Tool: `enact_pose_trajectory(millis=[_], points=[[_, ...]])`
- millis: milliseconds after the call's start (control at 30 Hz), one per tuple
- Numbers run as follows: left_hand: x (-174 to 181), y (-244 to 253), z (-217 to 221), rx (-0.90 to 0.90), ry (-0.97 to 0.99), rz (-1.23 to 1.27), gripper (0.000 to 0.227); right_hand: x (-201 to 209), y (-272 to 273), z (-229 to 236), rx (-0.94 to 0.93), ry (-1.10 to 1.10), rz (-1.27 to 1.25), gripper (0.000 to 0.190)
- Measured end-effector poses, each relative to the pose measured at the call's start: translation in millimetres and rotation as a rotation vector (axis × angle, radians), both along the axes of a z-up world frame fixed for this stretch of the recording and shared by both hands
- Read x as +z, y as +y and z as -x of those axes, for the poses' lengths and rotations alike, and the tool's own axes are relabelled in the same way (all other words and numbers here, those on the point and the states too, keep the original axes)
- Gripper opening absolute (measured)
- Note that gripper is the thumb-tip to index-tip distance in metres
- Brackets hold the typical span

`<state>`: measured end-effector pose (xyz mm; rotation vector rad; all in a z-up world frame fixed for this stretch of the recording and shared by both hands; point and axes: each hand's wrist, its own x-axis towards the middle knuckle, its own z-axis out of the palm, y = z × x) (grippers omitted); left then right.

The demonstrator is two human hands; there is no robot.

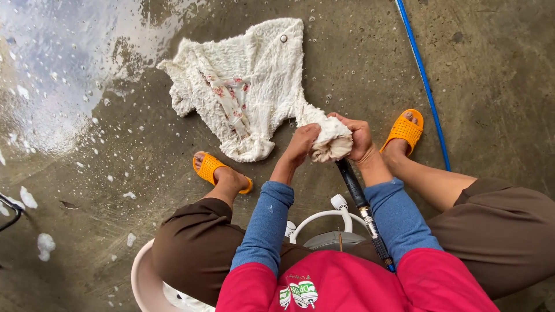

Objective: Washing a white garment on the floor using a high-pressure water sprayer.

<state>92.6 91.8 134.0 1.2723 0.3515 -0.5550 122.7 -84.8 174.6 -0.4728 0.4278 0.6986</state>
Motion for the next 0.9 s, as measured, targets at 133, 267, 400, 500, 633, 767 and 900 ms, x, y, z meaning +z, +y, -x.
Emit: enact_pose_trajectory(millis=[133,267,400,500,633,767,900], points=[[-46,-14,7,0.261,0.277,0.446,0.034,7,-7,-1,0.001,-0.074,0.16,0.047],[-47,-23,0,0.398,0.39,0.894,0.041,-22,-13,4,-0.034,-0.552,0.881,0.053],[1,-18,-17,0.475,0.329,0.993,0.037,15,-10,3,-0.038,-0.925,1.213,0.048],[-3,-12,-27,0.479,0.273,0.961,0.033,31,-8,0,0.053,-0.982,1.164,0.061],[3,-9,-28,0.409,0.157,0.94,0.041,13,-17,3,0.195,-0.853,1.027,0.056],[-20,-13,-18,0.33,0.138,0.906,0.071,13,-11,15,0.201,-0.543,0.698,0.047],[2,-7,-17,0.354,0.227,1.028,0.067,31,-4,7,-0.127,-0.292,0.53,0.029]])
